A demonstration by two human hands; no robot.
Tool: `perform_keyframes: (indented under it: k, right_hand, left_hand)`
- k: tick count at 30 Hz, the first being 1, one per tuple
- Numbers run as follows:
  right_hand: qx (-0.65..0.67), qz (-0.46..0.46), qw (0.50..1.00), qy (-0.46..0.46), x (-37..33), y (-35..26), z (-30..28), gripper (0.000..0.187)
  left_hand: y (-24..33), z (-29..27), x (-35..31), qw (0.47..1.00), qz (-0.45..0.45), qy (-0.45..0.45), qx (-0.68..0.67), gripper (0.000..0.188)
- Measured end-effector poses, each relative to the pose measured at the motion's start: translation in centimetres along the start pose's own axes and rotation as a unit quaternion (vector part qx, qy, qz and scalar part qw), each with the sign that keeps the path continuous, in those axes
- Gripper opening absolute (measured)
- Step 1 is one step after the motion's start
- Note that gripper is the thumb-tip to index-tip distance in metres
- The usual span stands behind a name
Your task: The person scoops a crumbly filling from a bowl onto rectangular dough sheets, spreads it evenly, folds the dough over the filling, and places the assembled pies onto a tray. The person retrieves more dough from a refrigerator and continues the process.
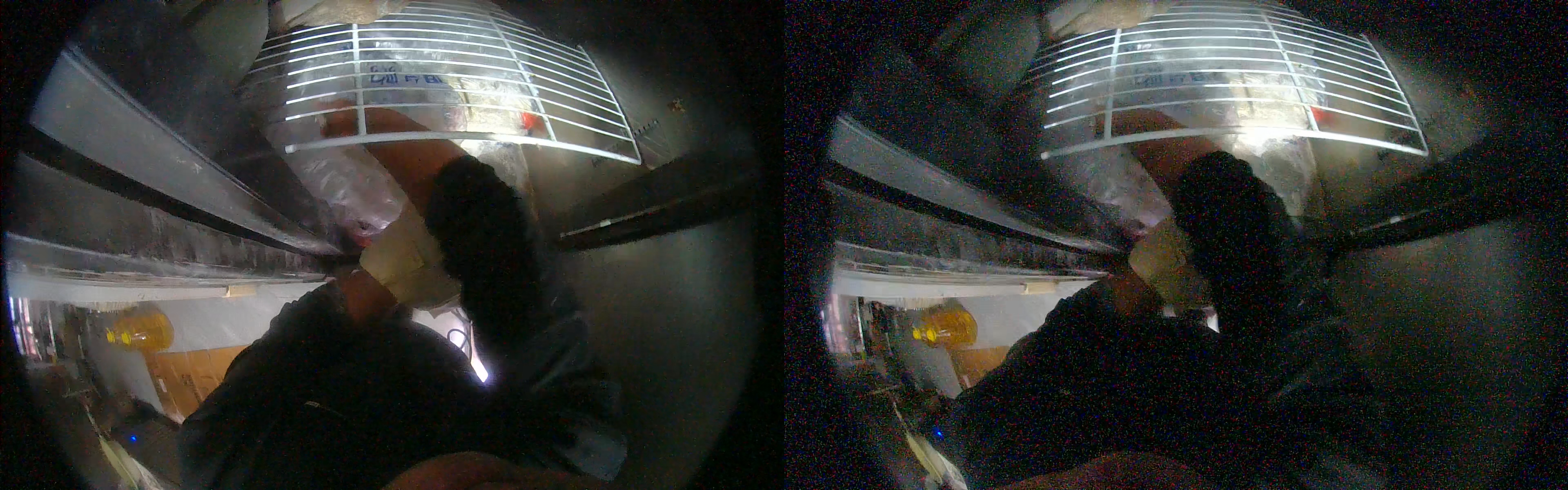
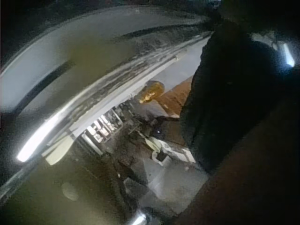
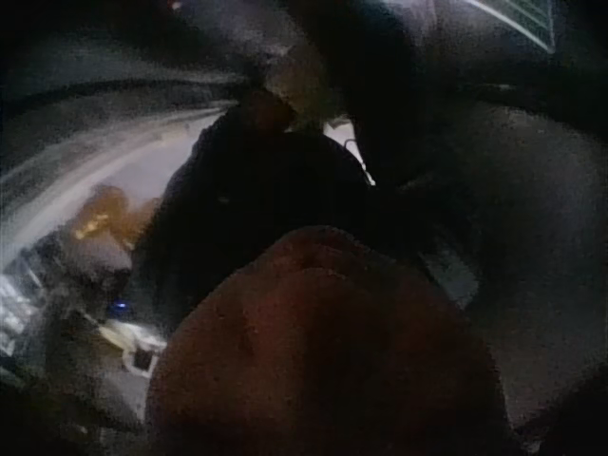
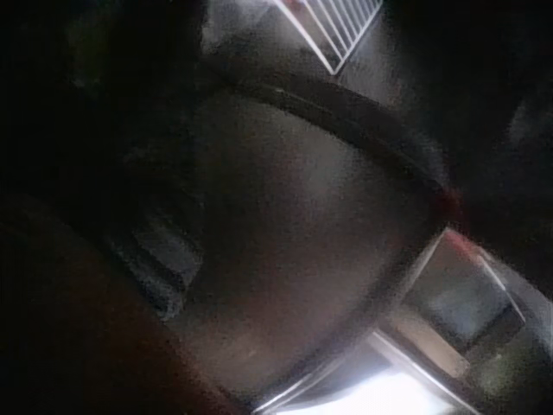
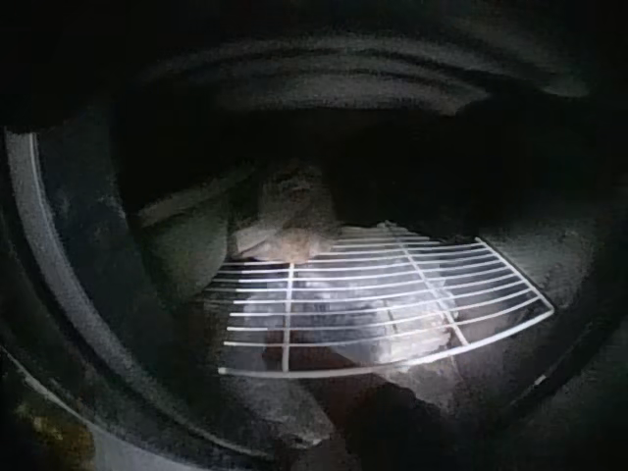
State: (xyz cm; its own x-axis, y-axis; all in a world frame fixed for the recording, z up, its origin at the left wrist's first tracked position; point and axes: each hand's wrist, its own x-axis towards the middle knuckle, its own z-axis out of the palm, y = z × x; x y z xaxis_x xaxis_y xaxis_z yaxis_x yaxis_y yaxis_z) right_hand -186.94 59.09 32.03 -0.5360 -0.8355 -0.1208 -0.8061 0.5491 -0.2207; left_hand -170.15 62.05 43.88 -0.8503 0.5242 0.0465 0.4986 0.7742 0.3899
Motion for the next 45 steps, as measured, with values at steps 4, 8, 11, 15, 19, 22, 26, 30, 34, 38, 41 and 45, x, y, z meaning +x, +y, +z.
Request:
perform_keyframes:
  k: [4,8,11,15,19,22,26,30,34,38,41,45]
  right_hand:
    - [0.033,0.005,0.999,-0.019,-3.8,0.1,-2.4,0.043]
    - [0.164,-0.067,0.984,0.012,-15.0,7.0,-4.8,0.038]
    - [0.547,-0.009,0.816,0.186,-22.5,13.0,-2.1,0.045]
    - [0.666,0.215,0.679,0.223,-26.1,15.9,7.9,0.049]
    - [0.895,0.229,0.320,0.210,-27.4,12.2,13.8,0.054]
    - [0.926,0.165,0.283,0.187,-28.0,8.2,14.9,0.060]
    - [0.926,0.101,0.319,0.175,-28.3,5.0,14.7,0.067]
    - [0.921,0.048,0.356,0.152,-28.9,1.3,14.9,0.075]
    - [0.918,-0.008,0.383,0.105,-28.3,-5.2,15.5,0.083]
    - [0.910,-0.065,0.406,0.047,-26.8,-15.0,16.5,0.091]
    - [0.908,-0.112,0.403,-0.038,-26.0,-23.7,17.2,0.096]
    - [0.866,-0.221,0.380,-0.240,-24.4,-36.3,17.0,0.108]
  left_hand:
    - [0.0,-0.4,-0.4,1.000,0.006,0.001,-0.001,0.019]
    - [0.3,-0.9,-0.7,1.000,0.013,-0.001,-0.002,0.019]
    - [1.0,-1.1,-0.5,1.000,0.013,-0.002,0.005,0.019]
    - [2.7,-1.4,-0.4,1.000,0.007,-0.017,0.009,0.019]
    - [4.5,-1.6,0.2,0.999,0.000,-0.042,0.014,0.019]
    - [5.5,-1.7,-0.2,0.999,-0.007,-0.044,0.016,0.019]
    - [7.0,-2.2,-2.3,0.999,-0.015,-0.040,0.023,0.019]
    - [7.9,-1.9,-5.8,0.998,-0.032,-0.022,0.040,0.019]
    - [8.3,-1.4,-14.1,0.996,-0.060,0.041,0.050,0.019]
    - [8.5,-0.9,-25.8,0.983,-0.114,0.135,0.052,0.019]
    - [8.8,0.8,-36.8,0.950,-0.187,0.245,0.052,0.019]
    - [10.9,4.7,-51.5,0.859,-0.304,0.408,0.065,0.019]
